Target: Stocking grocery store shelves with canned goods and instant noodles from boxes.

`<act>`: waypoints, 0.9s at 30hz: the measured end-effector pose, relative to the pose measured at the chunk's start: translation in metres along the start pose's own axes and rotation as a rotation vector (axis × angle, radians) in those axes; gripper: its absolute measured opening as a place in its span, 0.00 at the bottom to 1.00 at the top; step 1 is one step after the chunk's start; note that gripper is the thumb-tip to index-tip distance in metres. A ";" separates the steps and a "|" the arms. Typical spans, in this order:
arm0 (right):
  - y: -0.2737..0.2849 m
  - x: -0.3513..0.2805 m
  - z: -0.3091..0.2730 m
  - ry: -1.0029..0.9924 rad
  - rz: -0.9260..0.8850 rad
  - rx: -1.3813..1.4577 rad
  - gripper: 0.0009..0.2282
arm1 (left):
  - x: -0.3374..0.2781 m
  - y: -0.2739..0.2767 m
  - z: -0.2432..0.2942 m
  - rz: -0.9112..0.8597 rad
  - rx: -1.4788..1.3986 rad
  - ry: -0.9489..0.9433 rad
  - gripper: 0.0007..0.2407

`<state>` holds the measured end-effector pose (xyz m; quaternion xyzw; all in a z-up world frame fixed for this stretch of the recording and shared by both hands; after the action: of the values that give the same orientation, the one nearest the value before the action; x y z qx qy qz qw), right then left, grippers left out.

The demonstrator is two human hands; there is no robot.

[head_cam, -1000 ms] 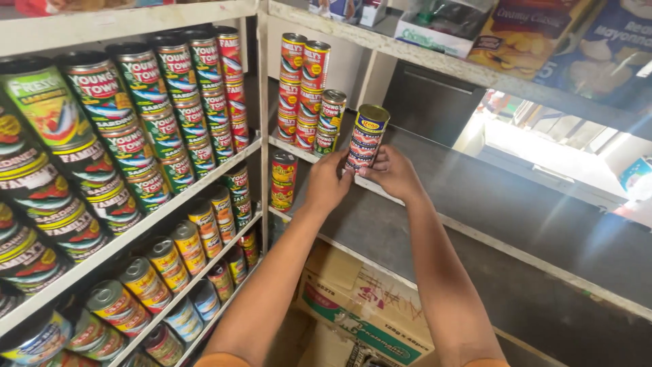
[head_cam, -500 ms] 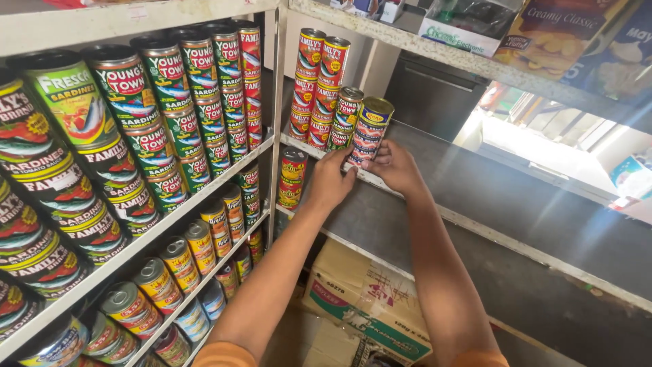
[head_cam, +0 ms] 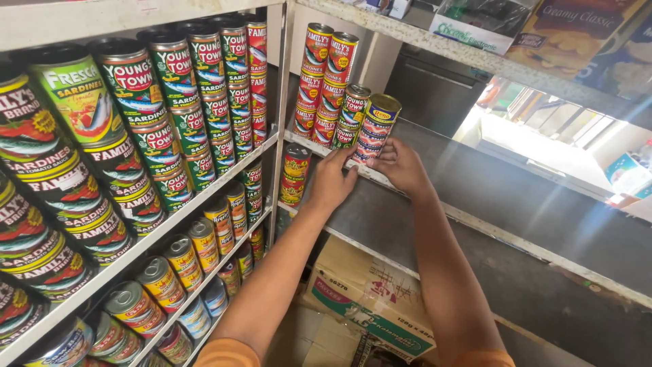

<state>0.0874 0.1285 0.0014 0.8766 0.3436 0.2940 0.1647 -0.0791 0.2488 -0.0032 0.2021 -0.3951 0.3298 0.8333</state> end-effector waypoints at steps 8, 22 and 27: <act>0.004 -0.004 -0.002 -0.010 0.047 -0.009 0.23 | 0.002 0.000 -0.011 0.003 -0.167 0.051 0.18; 0.009 -0.010 -0.009 0.037 0.091 -0.122 0.24 | -0.005 -0.015 -0.008 -0.155 -0.020 -0.067 0.30; 0.012 -0.010 -0.001 0.036 0.080 -0.134 0.23 | -0.007 -0.012 -0.015 -0.151 -0.058 -0.015 0.30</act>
<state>0.0866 0.1133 0.0041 0.8712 0.2907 0.3384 0.2049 -0.0658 0.2463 -0.0193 0.2095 -0.3945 0.2527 0.8583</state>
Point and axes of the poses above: each hand's wrist, its own x-axis towards the middle knuckle, its own y-axis out of the back of the hand, z = x × y, the point moved 6 cm from there along x, towards the middle knuckle, and after that the axes turned 5 degrees about -x, right-handed, at the moved point
